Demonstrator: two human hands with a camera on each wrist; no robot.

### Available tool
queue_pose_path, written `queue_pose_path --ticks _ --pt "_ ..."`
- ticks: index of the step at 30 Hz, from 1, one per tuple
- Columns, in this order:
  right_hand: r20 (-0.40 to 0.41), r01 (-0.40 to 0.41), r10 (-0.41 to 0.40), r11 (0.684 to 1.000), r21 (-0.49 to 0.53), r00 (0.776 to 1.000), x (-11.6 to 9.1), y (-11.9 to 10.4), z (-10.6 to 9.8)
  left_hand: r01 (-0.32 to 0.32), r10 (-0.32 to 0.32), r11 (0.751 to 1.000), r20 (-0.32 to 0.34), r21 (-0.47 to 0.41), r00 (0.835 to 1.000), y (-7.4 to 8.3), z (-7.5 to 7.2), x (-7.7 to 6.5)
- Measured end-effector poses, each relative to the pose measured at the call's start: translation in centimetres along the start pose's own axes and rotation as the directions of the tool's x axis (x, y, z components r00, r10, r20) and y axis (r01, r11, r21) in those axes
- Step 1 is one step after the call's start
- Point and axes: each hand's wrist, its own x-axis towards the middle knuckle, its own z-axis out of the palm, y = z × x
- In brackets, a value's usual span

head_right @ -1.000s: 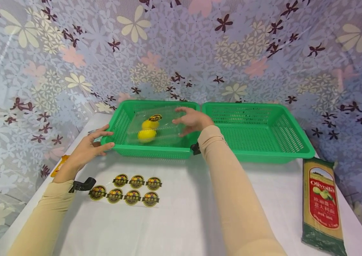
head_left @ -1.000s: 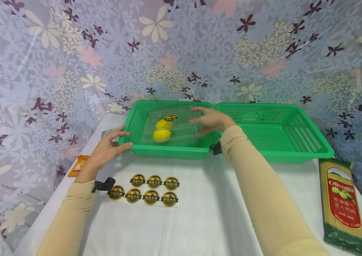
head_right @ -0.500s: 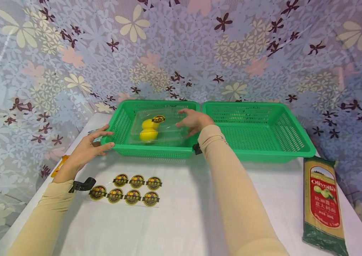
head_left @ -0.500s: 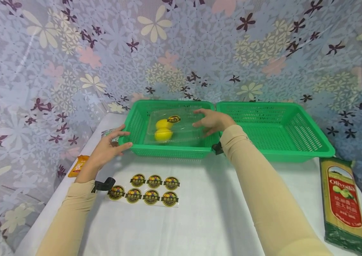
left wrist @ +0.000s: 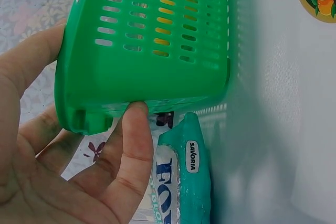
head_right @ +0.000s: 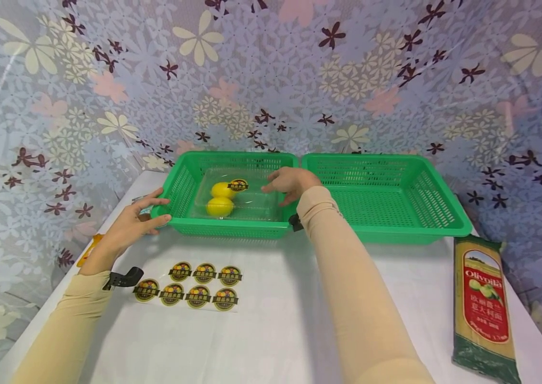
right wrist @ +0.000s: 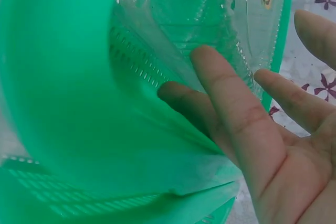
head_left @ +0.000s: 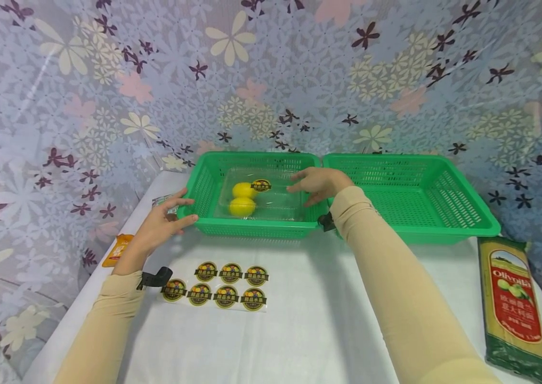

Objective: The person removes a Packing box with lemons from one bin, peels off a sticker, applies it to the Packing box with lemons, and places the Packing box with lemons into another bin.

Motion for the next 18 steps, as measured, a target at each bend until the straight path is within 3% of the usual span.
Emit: queue_pose_path --ticks 7,12,15,18 --pt "-0.033 0.024 -0.024 1.0 0.007 0.999 -0.2 0.2 0.0 -0.015 0.015 1.0 0.004 0.012 1.0 0.2 0.0 0.0" --pt "-0.048 0.08 -0.083 0.994 -0.071 0.995 -1.0 0.2 -0.2 -0.03 0.03 0.995 0.006 0.099 1.0 0.8 -0.2 0.0" --pt "-0.076 0.121 -0.134 0.979 -0.163 0.988 -1.6 0.1 -0.3 -0.053 0.055 0.972 0.0 0.229 0.999 1.4 -0.3 -0.1" --pt "-0.127 0.166 -0.214 0.937 -0.307 0.969 -2.4 0.1 -0.3 -0.082 0.092 0.923 -0.009 0.376 0.996 2.6 0.1 -0.2"
